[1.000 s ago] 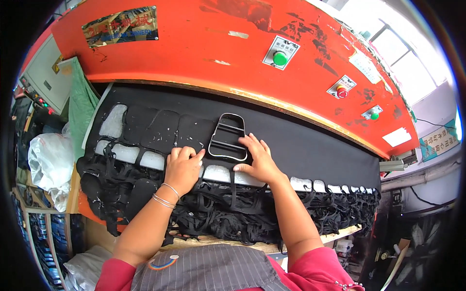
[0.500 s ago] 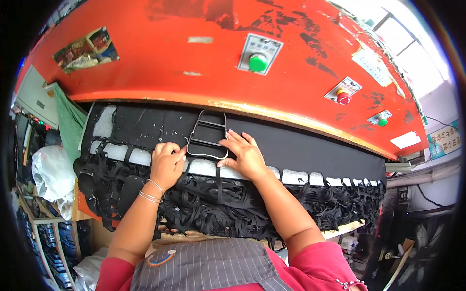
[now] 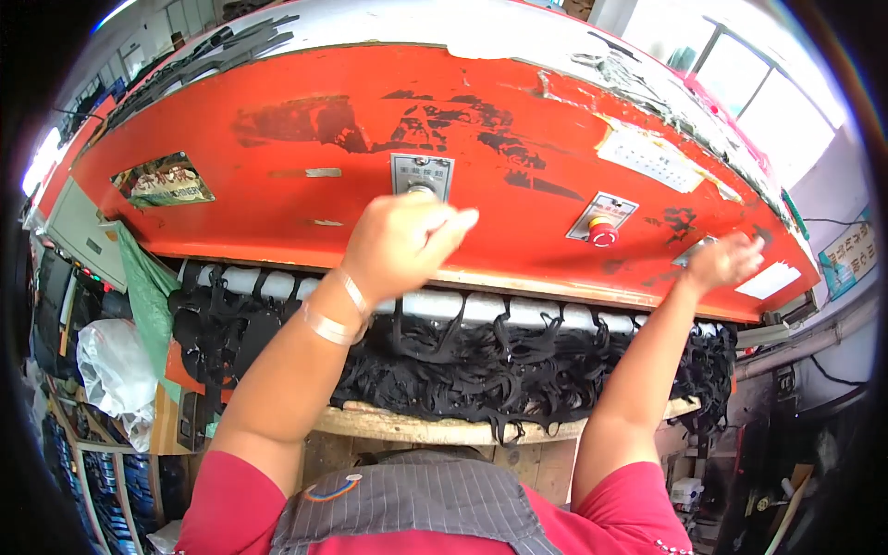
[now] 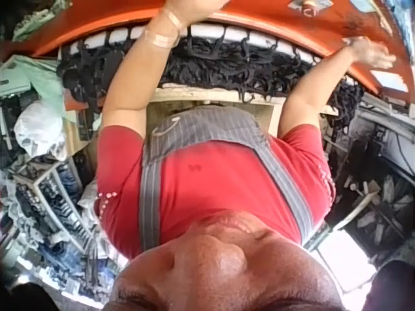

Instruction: Operating a hydraulic press to cut shoe components from a sheet of material using a metal die.

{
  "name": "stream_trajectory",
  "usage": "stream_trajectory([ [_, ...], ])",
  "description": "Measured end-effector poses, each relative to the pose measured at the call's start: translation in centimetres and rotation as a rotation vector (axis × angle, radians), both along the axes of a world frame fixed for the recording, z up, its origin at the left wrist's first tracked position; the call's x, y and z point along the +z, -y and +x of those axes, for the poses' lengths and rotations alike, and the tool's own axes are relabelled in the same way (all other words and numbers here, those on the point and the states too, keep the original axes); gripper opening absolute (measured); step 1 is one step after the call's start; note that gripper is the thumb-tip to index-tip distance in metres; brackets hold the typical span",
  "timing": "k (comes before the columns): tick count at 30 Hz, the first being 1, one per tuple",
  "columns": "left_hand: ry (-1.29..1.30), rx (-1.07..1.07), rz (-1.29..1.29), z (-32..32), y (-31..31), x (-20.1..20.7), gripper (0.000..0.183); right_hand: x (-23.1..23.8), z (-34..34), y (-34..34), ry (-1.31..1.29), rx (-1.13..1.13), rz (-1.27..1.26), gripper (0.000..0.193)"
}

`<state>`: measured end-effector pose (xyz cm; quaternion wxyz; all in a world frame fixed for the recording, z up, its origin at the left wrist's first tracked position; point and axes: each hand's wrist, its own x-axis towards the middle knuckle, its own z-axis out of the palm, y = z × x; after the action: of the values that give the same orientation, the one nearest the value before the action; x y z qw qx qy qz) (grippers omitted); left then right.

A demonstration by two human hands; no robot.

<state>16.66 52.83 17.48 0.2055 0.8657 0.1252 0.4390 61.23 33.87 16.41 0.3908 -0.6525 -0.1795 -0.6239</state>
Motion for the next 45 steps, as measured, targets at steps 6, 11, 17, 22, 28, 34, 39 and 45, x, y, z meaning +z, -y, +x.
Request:
stream_trajectory([
  [6, -0.19, 0.083, -0.11, -1.6, 0.9, -2.0, 0.038, -0.7, -7.7, -1.5, -0.327, 0.314, 0.166, 0.054],
  [11, -0.534, 0.247, -0.383, -11.9, 8.5, -10.3, 0.031, -6.9, -25.1, 2.6, -0.768, 0.98, -0.534, 0.018],
  [17, -0.543, 0.373, -0.249, -16.0, 14.7, -14.8, 0.025, -12.3, -41.3, 4.4, -0.388, 1.367, -1.419, 0.051],
  [22, -0.517, 0.481, -0.203, -16.1, 15.0, -16.1, 0.021, -13.6, -43.9, 4.0, -0.37, 1.127, -1.463, 0.036],
  [28, -0.59, 0.426, -0.267, -16.2, 13.2, -16.0, 0.027, -12.6, -43.2, 1.9, -0.368, 1.083, -1.736, 0.032],
  [34, -0.684, 0.1, -0.618, -17.3, 8.4, -13.0, 0.031, -5.6, -40.1, -12.9, -0.638, 1.254, -1.505, 0.04],
  [39, -0.185, 0.196, -0.777, -14.8, 1.9, -12.0, 0.018, -11.9, -42.0, -23.9, -0.706, 0.777, -1.699, 0.07],
  [45, 0.226, 0.268, -0.8, -10.6, -7.5, -14.8, 0.024, -14.9, -41.4, -25.5, -0.903, 0.878, -1.519, 0.052],
])
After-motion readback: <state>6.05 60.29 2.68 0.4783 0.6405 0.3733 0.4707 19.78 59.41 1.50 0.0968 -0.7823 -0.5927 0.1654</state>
